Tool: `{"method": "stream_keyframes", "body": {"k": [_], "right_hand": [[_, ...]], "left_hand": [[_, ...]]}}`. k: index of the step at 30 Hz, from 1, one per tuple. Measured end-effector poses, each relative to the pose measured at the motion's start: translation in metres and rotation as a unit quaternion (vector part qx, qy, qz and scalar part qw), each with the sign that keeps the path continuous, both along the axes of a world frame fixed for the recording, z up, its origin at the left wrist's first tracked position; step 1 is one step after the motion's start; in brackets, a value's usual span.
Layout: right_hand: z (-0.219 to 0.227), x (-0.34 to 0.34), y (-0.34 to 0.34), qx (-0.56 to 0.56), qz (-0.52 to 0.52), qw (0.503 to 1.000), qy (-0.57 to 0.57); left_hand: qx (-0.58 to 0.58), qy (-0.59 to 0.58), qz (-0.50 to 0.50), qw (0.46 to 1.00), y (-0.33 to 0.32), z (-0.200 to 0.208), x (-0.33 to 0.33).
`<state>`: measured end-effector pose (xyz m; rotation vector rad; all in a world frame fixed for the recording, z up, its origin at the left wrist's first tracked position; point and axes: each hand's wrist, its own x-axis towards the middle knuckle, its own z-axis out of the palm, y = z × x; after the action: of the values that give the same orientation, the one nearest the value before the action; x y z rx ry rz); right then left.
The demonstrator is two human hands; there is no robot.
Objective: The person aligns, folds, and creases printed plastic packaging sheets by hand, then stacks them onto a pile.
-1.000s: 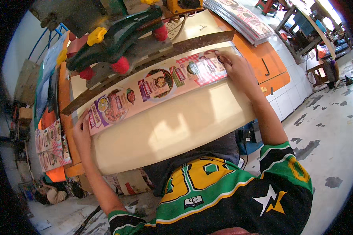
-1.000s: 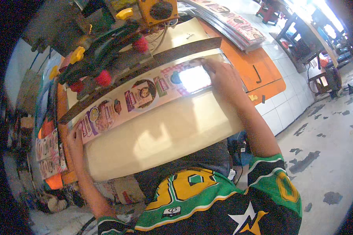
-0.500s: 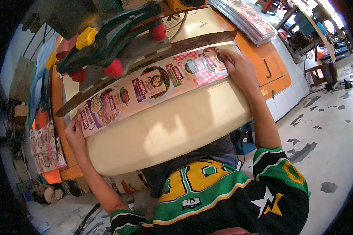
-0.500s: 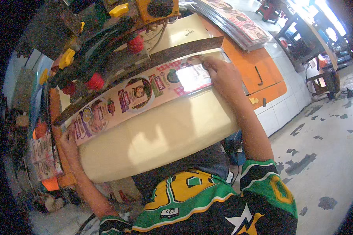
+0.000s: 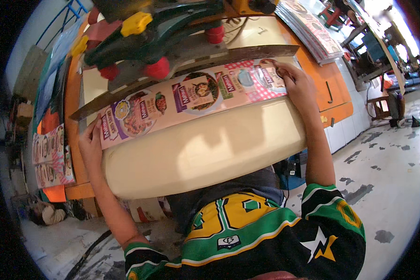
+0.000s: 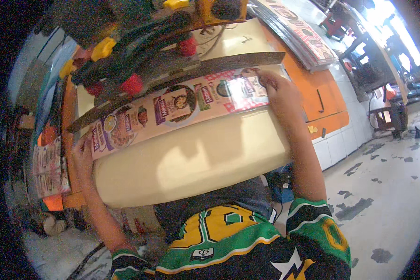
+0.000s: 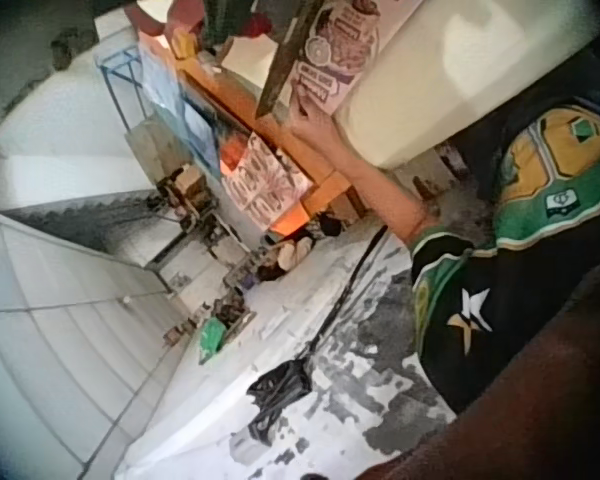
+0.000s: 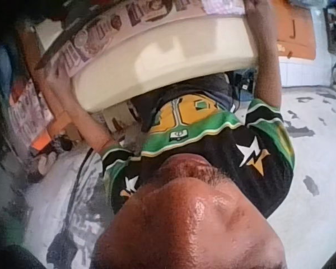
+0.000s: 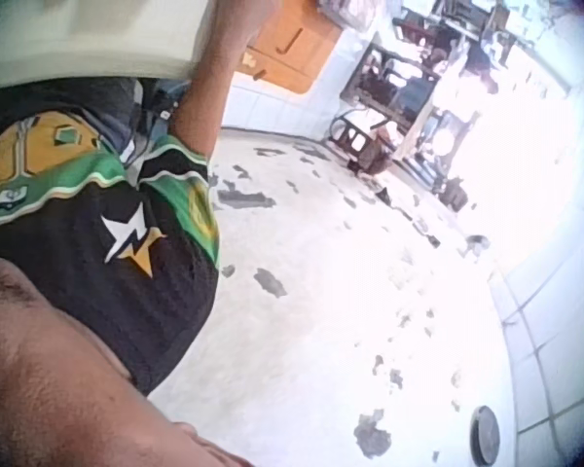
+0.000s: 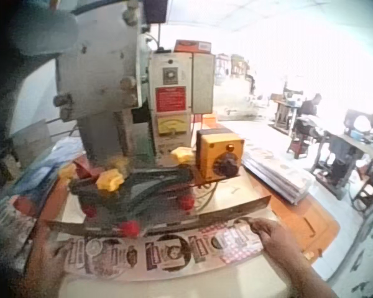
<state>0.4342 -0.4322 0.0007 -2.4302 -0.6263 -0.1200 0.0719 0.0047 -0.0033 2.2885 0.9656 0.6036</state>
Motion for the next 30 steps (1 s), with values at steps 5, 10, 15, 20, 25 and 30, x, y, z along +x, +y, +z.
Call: {"method": "stream_keyframes", "body": {"k": [5, 10, 15, 20, 25, 30], "right_hand": [[-0.001, 0.002, -0.001, 0.018, 0.008, 1.0, 0.006], [-0.011, 0.01, -0.004, -0.007, 0.007, 1.0, -0.004], [0.003, -0.001, 0.002, 0.014, 0.008, 1.0, 0.025], [0.0, 0.0, 0.005, 0.031, 0.019, 0.999, 0.033], [-0.011, 0.012, -0.006, 0.024, 0.037, 0.999, 0.003], [-0.002, 0.001, 0.0, 0.005, 0.03, 0.999, 0.009]], "left_hand": [[-0.03, 0.0, 0.015, 0.999, -0.013, 0.011, 0.005], [-0.015, -0.013, 0.004, 1.0, -0.01, 0.006, 0.0], [0.013, -0.017, 0.007, 1.0, -0.005, 0.002, 0.001], [-0.007, -0.018, 0.018, 1.0, -0.005, 0.002, -0.001], [0.044, -0.015, 0.026, 0.999, -0.004, -0.003, 0.0], [0.01, -0.018, 0.036, 0.999, -0.008, -0.002, 0.0]]}}
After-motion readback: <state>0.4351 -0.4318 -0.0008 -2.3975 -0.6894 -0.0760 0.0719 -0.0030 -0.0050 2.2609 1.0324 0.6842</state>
